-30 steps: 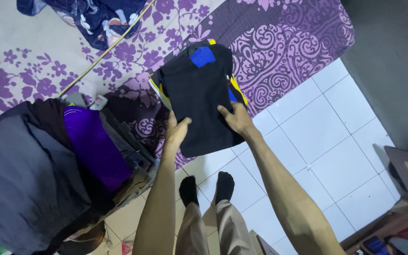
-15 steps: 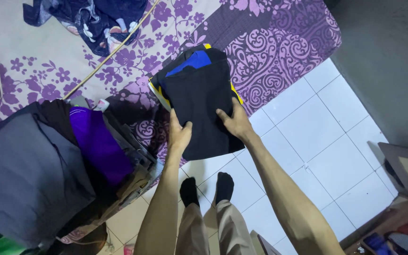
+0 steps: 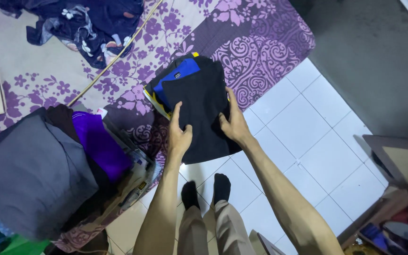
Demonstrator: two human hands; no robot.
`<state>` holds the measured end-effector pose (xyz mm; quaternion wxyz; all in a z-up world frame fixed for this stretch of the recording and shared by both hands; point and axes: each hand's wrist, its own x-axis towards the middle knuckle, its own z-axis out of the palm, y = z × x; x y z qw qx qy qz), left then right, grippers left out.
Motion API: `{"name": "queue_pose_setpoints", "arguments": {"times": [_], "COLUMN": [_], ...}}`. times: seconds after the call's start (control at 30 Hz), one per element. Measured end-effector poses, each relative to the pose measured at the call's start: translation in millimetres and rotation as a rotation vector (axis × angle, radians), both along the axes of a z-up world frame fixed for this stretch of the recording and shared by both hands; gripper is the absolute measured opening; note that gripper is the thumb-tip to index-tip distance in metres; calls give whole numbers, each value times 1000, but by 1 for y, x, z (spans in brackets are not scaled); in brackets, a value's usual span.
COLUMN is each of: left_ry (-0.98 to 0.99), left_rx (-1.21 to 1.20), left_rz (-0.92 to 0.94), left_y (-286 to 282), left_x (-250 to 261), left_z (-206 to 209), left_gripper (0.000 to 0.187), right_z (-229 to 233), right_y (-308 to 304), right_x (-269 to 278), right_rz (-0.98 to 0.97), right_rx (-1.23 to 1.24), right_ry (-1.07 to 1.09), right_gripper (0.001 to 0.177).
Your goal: The person folds several shirts on a bed and places them into a wooden wardrobe. The shirts include a black shirt, a blue shirt, and a black shirt with yellow accents. The person repeatedly picks up shirts, folds them, and stacks them in the wardrobe.
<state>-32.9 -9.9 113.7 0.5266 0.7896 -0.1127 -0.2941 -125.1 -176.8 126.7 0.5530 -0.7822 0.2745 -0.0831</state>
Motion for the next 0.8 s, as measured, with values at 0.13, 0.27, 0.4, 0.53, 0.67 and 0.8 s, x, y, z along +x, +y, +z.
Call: {"name": "queue_pose_setpoints", "arguments": {"times": [0.13,0.27,0.4,0.53,0.67,0.8], "left_ry": [-46,-67,-91,-188,-273,-306], "left_rx": [-12,-32,-52,-53,-42,-44], "left_rz": [-35,-88,-137,-186,-234,-261], "left_y": [-1,-1,-5,-8,-12,-11], "left_x": [-2,-6,-12,-19,-21,-30], "left_z": [10,32,55,73,91,117], "left_gripper": [83,84,86,85,87,89], "right_z": [4,-8,10,42,80,113], "right_y": [-8,-12,-17,-14,-13,-9], "right_x": [-15,-29,-41,-53,-65,-81], "right_rz": [-9,-7,-47,-84,-122,-158], "right_rx": [-58,-141,-189,-207,-195,-201], "right_ry": [-110,-157,-74,-77,-93,-107], "right_gripper": [89,75,73,73,72,72]}}
